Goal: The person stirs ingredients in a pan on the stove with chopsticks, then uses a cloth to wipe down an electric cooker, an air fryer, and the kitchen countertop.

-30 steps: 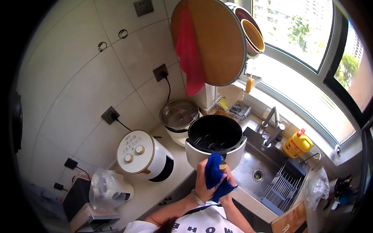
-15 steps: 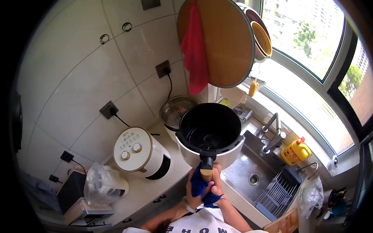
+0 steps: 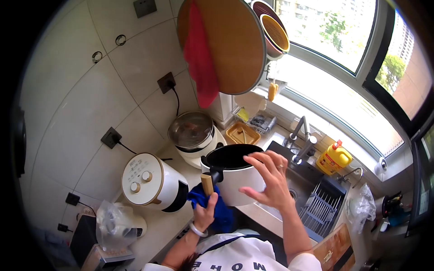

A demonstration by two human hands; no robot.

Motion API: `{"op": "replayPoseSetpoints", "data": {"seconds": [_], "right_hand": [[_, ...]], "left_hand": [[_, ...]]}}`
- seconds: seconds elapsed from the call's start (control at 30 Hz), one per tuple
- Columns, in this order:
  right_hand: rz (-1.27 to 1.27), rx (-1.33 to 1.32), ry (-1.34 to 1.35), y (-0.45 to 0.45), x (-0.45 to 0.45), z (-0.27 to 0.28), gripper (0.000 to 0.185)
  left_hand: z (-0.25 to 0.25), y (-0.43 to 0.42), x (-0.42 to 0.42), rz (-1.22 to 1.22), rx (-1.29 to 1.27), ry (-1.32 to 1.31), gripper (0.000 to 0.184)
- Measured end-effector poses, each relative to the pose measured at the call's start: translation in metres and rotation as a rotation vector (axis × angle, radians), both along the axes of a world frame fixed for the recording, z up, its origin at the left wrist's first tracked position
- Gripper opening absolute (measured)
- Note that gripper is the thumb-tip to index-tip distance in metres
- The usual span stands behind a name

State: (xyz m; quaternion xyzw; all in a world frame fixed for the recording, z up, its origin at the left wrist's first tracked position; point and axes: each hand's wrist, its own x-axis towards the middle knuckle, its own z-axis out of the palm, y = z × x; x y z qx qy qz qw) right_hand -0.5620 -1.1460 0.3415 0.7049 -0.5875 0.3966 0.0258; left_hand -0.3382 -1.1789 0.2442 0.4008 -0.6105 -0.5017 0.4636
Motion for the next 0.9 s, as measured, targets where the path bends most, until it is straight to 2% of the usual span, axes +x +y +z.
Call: {"op": "replayPoseSetpoints", "data": {"seconds": [0.07,0.13,0.2,0.23,0.3,0.33,0.37,0.4,0.43,0.47,0.53,0.57,0.6,0.67,0.7,0.73,0.8,0.83,0.87,0.9], "right_hand": [[0.041,0.115,0.160,-0.013,-0.008,-0.006,0.069],[0.084,0.158,0.192,-0.016,-0.008,-0.005,0.068],[0.195,0.326,0.179,-0.023,-0.007,-0.017,0.061],[0.204,0.162,0.101,-0.028,0.000,-0.030,0.057],[0.167,0.265,0.049,-0.023,0.006,-0.033,0.054],[0.129,0.364,-0.002,-0.022,0.008,-0.033,0.052],[0.110,0.253,-0.035,-0.021,0.011,-0.037,0.053],[0.115,0.252,-0.033,-0.020,0.015,-0.039,0.053],[0.050,0.178,-0.069,-0.019,0.020,-0.041,0.052],[-0.015,0.103,-0.104,-0.018,0.025,-0.042,0.051],[-0.099,0.129,-0.116,-0.014,0.036,-0.045,0.049],[-0.191,0.160,-0.134,-0.011,0.041,-0.048,0.048],[-0.187,0.156,-0.131,-0.010,0.046,-0.052,0.048],[-0.413,0.111,-0.369,-0.007,0.053,-0.065,0.043],[-0.431,0.095,-0.367,-0.006,0.050,-0.069,0.041],[-0.424,0.093,-0.362,-0.004,0.050,-0.073,0.041],[-0.409,0.144,-0.497,-0.001,0.052,-0.075,0.042],[-0.421,0.214,-0.548,0.001,0.054,-0.069,0.042],[-0.421,0.209,-0.545,0.000,0.055,-0.073,0.042],[-0.412,0.173,-0.560,0.000,0.057,-0.078,0.042]], "left_hand": [[0.003,-0.013,0.008,-0.061,-0.124,-0.073,0.024],[0.016,-0.021,0.014,-0.074,-0.072,-0.052,0.030],[0.016,-0.028,0.021,-0.082,0.059,0.047,0.036],[0.019,-0.030,0.021,-0.079,0.060,0.047,0.036],[0.026,-0.033,0.020,-0.074,0.312,0.298,0.045],[0.025,-0.035,0.018,-0.070,0.310,0.302,0.045],[0.021,-0.037,0.017,-0.029,0.393,0.360,0.048],[0.020,-0.038,0.018,0.013,0.476,0.418,0.052],[0.026,-0.040,0.019,-0.022,0.546,0.514,0.050],[0.016,-0.042,0.019,-0.015,0.544,0.518,0.050],[-0.007,-0.048,0.010,0.214,0.549,0.837,0.048],[-0.011,-0.047,0.006,0.226,0.495,0.871,0.053],[-0.007,-0.043,-0.003,0.401,0.338,0.533,0.054],[0.021,-0.031,-0.004,0.314,0.120,0.170,0.054],[0.027,-0.029,-0.008,0.305,0.010,0.203,0.052],[0.023,-0.028,-0.006,0.312,0.009,0.208,0.052],[0.006,-0.017,0.002,0.207,0.120,0.099,0.045],[-0.001,-0.005,0.000,0.332,0.072,-0.165,0.039],[-0.007,0.005,-0.010,0.427,-0.119,-0.022,0.034],[-0.007,0.006,-0.012,0.449,-0.249,-0.054,0.033]]}}
